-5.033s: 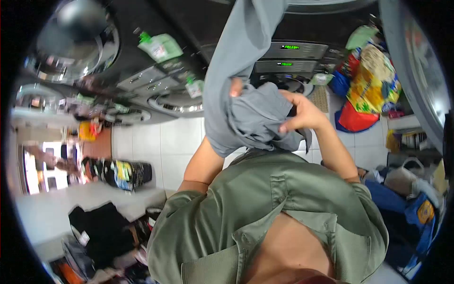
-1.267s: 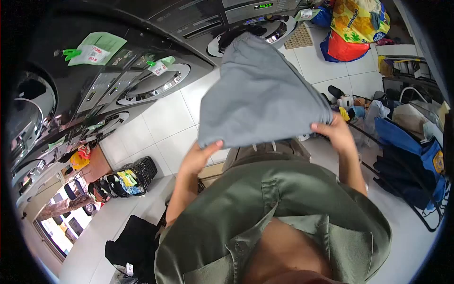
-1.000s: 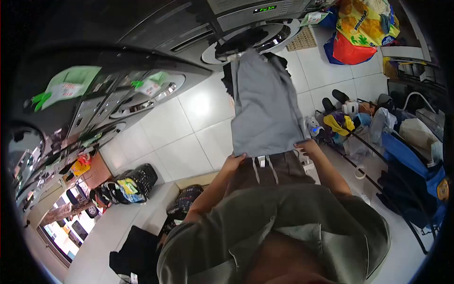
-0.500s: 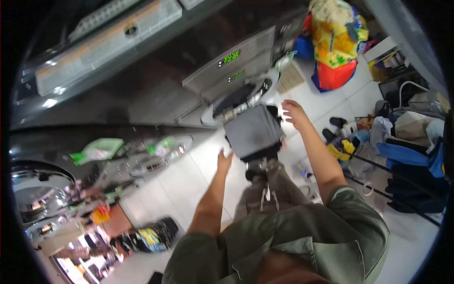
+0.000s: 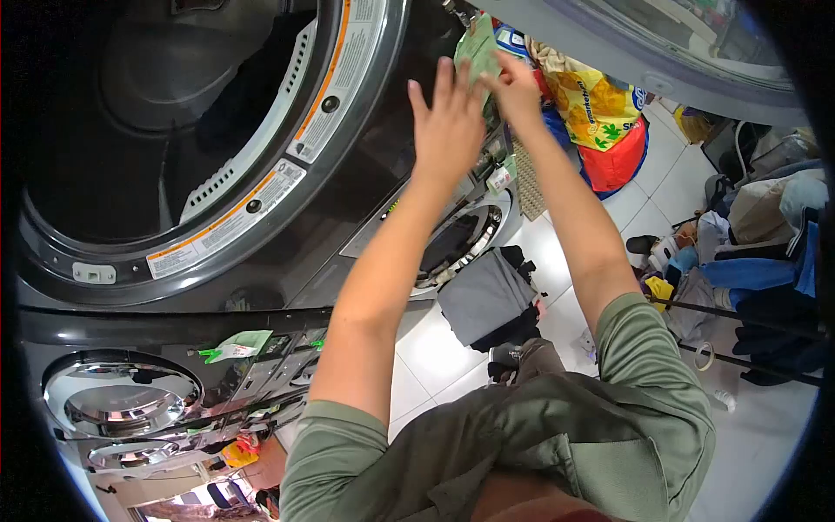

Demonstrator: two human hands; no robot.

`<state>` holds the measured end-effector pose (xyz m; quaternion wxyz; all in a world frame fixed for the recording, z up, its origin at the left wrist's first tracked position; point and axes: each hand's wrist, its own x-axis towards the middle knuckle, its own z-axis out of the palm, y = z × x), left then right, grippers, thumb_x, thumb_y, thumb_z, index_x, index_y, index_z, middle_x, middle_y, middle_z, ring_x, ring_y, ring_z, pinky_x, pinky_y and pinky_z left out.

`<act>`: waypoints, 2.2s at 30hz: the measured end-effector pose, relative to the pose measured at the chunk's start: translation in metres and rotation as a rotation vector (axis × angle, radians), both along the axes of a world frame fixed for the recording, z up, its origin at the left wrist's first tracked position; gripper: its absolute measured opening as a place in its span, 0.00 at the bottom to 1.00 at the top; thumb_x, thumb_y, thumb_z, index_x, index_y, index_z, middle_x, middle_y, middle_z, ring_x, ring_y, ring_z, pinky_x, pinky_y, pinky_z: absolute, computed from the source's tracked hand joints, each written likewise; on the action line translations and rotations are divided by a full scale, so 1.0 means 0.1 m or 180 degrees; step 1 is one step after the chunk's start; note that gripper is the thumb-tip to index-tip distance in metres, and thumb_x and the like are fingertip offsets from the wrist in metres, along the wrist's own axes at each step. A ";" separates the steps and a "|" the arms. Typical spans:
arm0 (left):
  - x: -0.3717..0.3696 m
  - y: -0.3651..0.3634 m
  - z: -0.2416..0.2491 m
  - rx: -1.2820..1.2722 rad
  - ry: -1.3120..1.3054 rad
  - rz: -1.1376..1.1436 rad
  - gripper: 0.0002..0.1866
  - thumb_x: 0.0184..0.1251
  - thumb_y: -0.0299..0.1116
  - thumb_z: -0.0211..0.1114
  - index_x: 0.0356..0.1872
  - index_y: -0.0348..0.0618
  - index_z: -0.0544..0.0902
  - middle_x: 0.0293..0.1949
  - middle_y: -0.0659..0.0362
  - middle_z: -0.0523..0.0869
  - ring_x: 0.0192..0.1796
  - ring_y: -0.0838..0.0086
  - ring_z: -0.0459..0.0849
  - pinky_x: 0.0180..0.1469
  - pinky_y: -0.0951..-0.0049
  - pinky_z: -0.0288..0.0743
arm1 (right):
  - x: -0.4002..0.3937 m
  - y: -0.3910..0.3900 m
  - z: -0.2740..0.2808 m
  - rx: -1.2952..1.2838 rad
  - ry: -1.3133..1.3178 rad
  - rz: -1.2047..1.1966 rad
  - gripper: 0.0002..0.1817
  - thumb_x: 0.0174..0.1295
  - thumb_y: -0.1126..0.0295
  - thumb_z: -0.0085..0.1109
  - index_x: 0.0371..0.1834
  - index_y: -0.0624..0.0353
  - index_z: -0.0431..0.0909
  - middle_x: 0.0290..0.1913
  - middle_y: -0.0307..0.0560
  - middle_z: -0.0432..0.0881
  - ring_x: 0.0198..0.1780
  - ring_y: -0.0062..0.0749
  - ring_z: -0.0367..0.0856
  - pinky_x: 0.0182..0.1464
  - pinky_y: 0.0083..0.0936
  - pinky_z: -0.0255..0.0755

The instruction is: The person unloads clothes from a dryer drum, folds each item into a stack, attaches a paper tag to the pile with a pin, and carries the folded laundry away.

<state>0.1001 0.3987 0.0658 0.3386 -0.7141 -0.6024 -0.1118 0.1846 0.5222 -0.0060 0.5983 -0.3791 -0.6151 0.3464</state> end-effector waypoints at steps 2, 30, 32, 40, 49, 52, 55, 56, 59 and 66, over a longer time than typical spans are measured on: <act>-0.15 0.14 -0.01 -0.0029 0.0511 0.0509 0.30 0.48 0.37 0.61 0.58 0.50 0.68 0.66 0.62 0.57 0.69 0.63 0.49 0.61 0.41 0.43 | -0.12 -0.20 -0.06 0.0218 -0.0483 -0.0298 0.28 0.44 0.68 0.63 0.54 0.51 0.71 0.42 0.51 0.71 0.45 0.42 0.71 0.48 0.31 0.67; -2.09 -2.12 0.80 0.2502 -0.0527 0.1245 0.20 0.58 0.48 0.50 0.45 0.47 0.77 0.57 0.49 0.70 0.64 0.51 0.60 0.66 0.57 0.36 | -3.23 0.49 2.35 0.1424 -0.3151 0.0689 0.17 0.58 0.63 0.44 0.44 0.60 0.76 0.50 0.53 0.76 0.53 0.44 0.74 0.51 0.37 0.69; -2.09 -2.12 0.81 0.2562 -0.0545 0.1168 0.19 0.57 0.47 0.51 0.43 0.47 0.77 0.56 0.51 0.73 0.62 0.54 0.63 0.65 0.58 0.38 | -2.94 0.41 2.85 0.0630 -0.1508 0.0880 0.13 0.56 0.65 0.47 0.39 0.62 0.75 0.35 0.55 0.79 0.35 0.43 0.79 0.35 0.39 0.72; -1.58 -1.98 1.33 0.2820 -0.2481 -0.0325 0.50 0.36 0.52 0.70 0.60 0.41 0.54 0.64 0.45 0.53 0.66 0.54 0.53 0.64 0.56 0.42 | -0.85 -1.75 4.26 0.0126 0.1577 0.2706 0.13 0.60 0.69 0.42 0.35 0.67 0.74 0.32 0.52 0.80 0.31 0.37 0.80 0.37 0.29 0.76; -0.85 -2.18 0.90 0.1428 -0.6906 -0.1928 0.25 0.63 0.37 0.51 0.59 0.38 0.61 0.54 0.48 0.70 0.56 0.58 0.70 0.54 0.56 0.69 | 0.21 -1.75 2.57 -0.1253 0.0924 0.2150 0.14 0.63 0.64 0.44 0.45 0.60 0.74 0.41 0.44 0.79 0.38 0.28 0.78 0.44 0.27 0.72; -0.87 -2.16 0.87 0.1416 -0.7274 -0.2170 0.23 0.63 0.42 0.51 0.54 0.34 0.68 0.45 0.51 0.78 0.43 0.62 0.79 0.44 0.67 0.76 | 0.38 -1.84 1.97 -0.1358 -0.0060 0.2129 0.14 0.62 0.68 0.45 0.47 0.62 0.73 0.47 0.42 0.76 0.51 0.26 0.72 0.55 0.22 0.65; -0.58 -2.26 0.94 -0.0521 -0.3395 -0.1176 0.15 0.47 0.23 0.62 0.40 0.37 0.77 0.37 0.57 0.81 0.39 0.70 0.80 0.44 0.74 0.73 | 0.60 -1.86 1.77 0.0221 -0.1803 0.2802 0.28 0.52 0.70 0.52 0.59 0.60 0.61 0.57 0.46 0.67 0.57 0.31 0.67 0.56 0.23 0.63; -0.48 -2.21 0.97 -0.0968 -0.3037 -0.1610 0.14 0.43 0.22 0.63 0.36 0.37 0.78 0.36 0.57 0.81 0.39 0.71 0.79 0.44 0.75 0.72 | 0.53 -1.89 1.75 0.0340 -0.1334 0.3410 0.32 0.50 0.69 0.54 0.61 0.59 0.58 0.59 0.48 0.66 0.58 0.32 0.66 0.57 0.24 0.61; -0.30 -2.16 0.98 -0.1649 -0.2989 -0.1834 0.13 0.40 0.21 0.66 0.31 0.37 0.77 0.32 0.59 0.79 0.40 0.74 0.78 0.46 0.76 0.70 | 0.27 -2.22 1.67 0.0595 -0.1866 0.3834 0.40 0.45 0.61 0.63 0.62 0.60 0.57 0.60 0.55 0.64 0.58 0.34 0.65 0.59 0.22 0.57; -0.69 -2.83 0.23 -0.3761 -0.3647 -0.0878 0.37 0.43 0.46 0.69 0.53 0.33 0.69 0.49 0.52 0.76 0.50 0.70 0.74 0.53 0.74 0.66 | 0.51 -2.02 1.65 -0.0744 -0.1749 0.4609 0.19 0.47 0.70 0.62 0.42 0.66 0.75 0.38 0.40 0.79 0.39 0.19 0.75 0.47 0.16 0.67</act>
